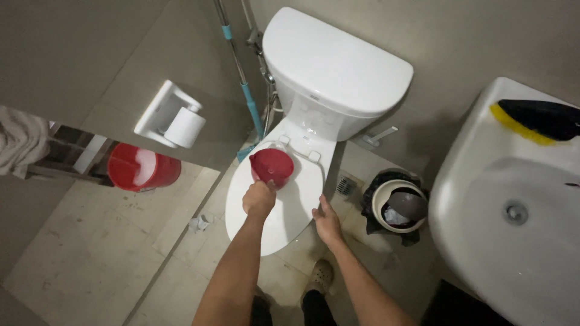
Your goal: The person scrubs the inside of a toilet bowl with a brush while holding a red scoop filled with soapy water. They then rinse the scoop under a wall-mounted tap and pour the water onto the toilet tank and seat to clean them.
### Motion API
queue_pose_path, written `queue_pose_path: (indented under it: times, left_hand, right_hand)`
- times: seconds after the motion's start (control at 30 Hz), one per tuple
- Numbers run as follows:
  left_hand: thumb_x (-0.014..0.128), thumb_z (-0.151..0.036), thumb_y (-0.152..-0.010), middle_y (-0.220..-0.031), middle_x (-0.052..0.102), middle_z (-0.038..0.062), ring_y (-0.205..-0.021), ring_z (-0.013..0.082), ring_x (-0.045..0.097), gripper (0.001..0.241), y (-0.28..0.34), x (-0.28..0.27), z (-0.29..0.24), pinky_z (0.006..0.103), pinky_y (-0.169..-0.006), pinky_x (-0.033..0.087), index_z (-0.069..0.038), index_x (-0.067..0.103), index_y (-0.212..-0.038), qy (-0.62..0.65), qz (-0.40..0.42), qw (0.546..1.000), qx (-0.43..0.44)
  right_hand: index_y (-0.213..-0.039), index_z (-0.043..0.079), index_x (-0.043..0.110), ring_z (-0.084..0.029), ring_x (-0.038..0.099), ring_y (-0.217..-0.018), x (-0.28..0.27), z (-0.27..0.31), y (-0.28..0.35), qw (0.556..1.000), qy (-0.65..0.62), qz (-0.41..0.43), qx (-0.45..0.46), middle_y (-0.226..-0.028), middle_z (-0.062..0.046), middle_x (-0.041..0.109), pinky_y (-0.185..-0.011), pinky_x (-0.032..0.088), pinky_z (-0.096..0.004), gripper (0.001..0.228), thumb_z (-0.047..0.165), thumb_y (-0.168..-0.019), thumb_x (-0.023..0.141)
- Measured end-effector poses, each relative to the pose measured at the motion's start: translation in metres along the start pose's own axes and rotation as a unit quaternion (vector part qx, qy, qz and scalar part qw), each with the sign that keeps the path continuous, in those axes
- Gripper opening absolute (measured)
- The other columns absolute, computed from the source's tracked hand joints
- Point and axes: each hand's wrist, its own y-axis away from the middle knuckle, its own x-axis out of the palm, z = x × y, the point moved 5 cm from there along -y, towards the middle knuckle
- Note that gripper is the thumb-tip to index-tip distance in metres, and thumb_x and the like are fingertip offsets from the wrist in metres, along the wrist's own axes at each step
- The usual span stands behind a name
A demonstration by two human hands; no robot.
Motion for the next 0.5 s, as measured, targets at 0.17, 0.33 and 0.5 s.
queue_pose_path:
  times: [0.17, 0.33, 0.5]
  left_hand:
    - [0.047, -0.051, -0.105, -0.109, 0.076, 0.018, -0.102, 0.0347, 0.075, 0.054, -0.008, 0.004, -0.008, 0.0469, -0.086, 0.059, -0.003, 0.073, -0.112, -0.015, 0.000, 1.000, 0.021]
    - [0.050, -0.050, -0.104, -0.109, 0.076, 0.017, -0.103, 0.0340, 0.073, 0.052, 0.002, -0.004, -0.029, 0.0460, -0.087, 0.057, -0.005, 0.074, -0.113, -0.021, -0.007, 0.999, 0.034]
    - [0.046, -0.048, -0.107, -0.107, 0.076, 0.016, -0.099, 0.0307, 0.077, 0.052, 0.015, -0.008, -0.051, 0.0451, -0.084, 0.060, -0.005, 0.070, -0.120, -0.066, 0.025, 0.997, 0.026]
  right_hand:
    - [-0.156, 0.012, 0.041, -0.023, 0.053, -0.139, 0.003, -0.015, -0.008, 0.999, -0.051, -0.010, -0.009, -0.156, -0.010, 0.052, -0.114, 0.040, -0.033, 0.063, 0.019, -0.096, 0.062]
    - [-0.157, 0.009, 0.037, -0.023, 0.044, -0.145, 0.009, -0.034, -0.011, 0.999, -0.032, -0.002, -0.034, -0.160, -0.013, 0.046, -0.116, 0.033, -0.034, 0.061, 0.015, -0.101, 0.061]
    - [-0.156, 0.008, 0.047, -0.021, 0.061, -0.119, 0.037, -0.110, -0.046, 0.988, -0.146, -0.034, -0.039, -0.148, -0.015, 0.064, -0.102, 0.048, -0.029, 0.064, 0.008, -0.095, 0.066]
